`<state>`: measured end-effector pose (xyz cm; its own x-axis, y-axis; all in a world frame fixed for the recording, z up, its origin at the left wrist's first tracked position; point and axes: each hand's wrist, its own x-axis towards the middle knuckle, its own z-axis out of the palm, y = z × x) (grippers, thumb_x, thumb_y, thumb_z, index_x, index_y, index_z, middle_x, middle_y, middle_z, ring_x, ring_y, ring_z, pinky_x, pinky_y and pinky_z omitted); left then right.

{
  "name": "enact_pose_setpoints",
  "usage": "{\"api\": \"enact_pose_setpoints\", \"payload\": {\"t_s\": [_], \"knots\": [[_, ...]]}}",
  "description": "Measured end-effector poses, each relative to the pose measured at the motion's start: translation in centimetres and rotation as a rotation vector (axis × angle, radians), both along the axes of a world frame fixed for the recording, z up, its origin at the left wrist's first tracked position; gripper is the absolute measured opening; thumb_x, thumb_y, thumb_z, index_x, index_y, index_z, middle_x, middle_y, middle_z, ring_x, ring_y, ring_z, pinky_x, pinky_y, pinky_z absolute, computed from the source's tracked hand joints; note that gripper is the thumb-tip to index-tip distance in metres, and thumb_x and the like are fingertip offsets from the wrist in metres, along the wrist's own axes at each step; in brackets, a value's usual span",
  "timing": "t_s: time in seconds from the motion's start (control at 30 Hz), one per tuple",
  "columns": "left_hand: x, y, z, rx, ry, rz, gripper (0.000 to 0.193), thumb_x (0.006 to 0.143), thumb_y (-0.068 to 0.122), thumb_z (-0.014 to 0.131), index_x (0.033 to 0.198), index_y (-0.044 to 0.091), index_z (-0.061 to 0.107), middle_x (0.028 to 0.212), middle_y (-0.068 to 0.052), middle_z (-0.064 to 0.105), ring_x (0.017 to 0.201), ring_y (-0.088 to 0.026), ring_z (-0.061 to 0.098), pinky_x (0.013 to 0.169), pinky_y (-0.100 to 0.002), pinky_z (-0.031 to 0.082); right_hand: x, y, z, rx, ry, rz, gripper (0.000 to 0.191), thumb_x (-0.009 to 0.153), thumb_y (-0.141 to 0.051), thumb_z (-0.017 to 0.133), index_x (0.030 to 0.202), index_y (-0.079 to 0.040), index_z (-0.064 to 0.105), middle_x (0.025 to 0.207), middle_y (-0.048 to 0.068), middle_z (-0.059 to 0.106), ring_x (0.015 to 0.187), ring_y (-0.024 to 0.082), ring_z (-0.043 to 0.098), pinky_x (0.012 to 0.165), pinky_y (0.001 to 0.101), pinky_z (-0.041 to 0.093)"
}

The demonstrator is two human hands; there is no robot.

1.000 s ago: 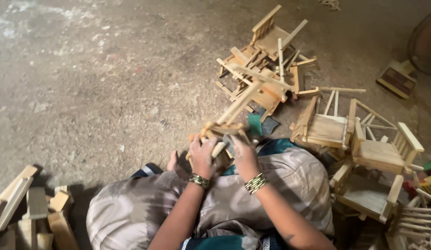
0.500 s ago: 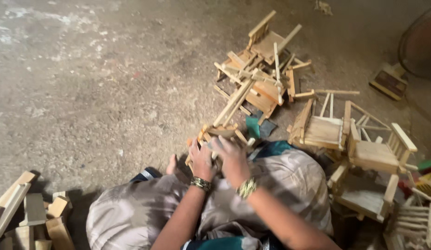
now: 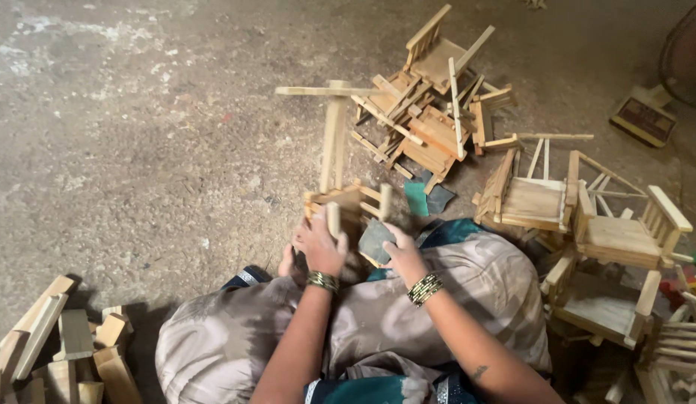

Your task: The person sits on the floor of a workshop surrounded by small unfinished wooden chairs and parts. They hold a small wooden chair, rub its surfaces with a sanding block, turn the piece to reach different sides, and set it back among the pile of chairs.

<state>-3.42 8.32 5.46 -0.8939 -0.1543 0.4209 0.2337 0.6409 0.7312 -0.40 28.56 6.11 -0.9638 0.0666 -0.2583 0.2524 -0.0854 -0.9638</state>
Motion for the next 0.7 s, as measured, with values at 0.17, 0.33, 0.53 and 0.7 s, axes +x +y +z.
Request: {"api": "enact_pose_setpoints", "payload": {"t_s": [0.17,0.33,0.53,0.7], "knots": [[-2.7,-1.3,-3.3,0.233,0.038,0.047,0.069,0.081,0.026,0.075,0.143,0.010,0.052,0.129,-0.030,0.054,0.120,-0.047,0.048,0.106,-0.053,0.037,0.3,-0.4,-0.6,-0.011,-0.091,-0.060,0.049,0.093,-0.008,0.056,0.141,-0.005,0.051,0.113,0.008,0.067,0.088,0.019,0.071,0.070,0.0360,0.065],[-4.4,-1.8,-3.8,0.365,0.047,-0.030,0.048,0.100,0.027,0.062,0.146,0.015,0.054,0.124,-0.027,0.057,0.119,-0.042,0.050,0.105,-0.050,0.038,-3.4,-4.7,2.6,0.552,0.435,0.051,0.040,0.097,-0.004,0.057,0.136,-0.005,0.067,0.111,0.013,0.075,0.089,0.013,0.067,0.075,0.0275,0.053],[-6.9,-3.8,-3.0,0.601,-0.411,-0.076,0.059,0.102,0.016,0.044,0.159,0.025,0.048,0.098,-0.027,0.065,0.085,-0.032,0.060,0.081,-0.043,0.050,-5.9,-10.0,6.2,0.864,0.511,0.126,0.045,0.093,-0.001,0.052,0.131,-0.016,0.071,0.130,0.008,0.072,0.097,0.028,0.070,0.084,0.0362,0.056],[-7.2,-5.2,-4.9,0.835,-0.034,-0.241,0.064,0.095,-0.002,0.043,0.158,0.010,0.042,0.135,-0.015,0.061,0.116,-0.017,0.059,0.100,-0.030,0.048,-6.9,-12.2,5.5,1.124,0.649,0.315,0.047,0.090,-0.002,0.056,0.131,-0.021,0.069,0.141,0.007,0.062,0.114,0.034,0.067,0.095,0.0406,0.057]]}}
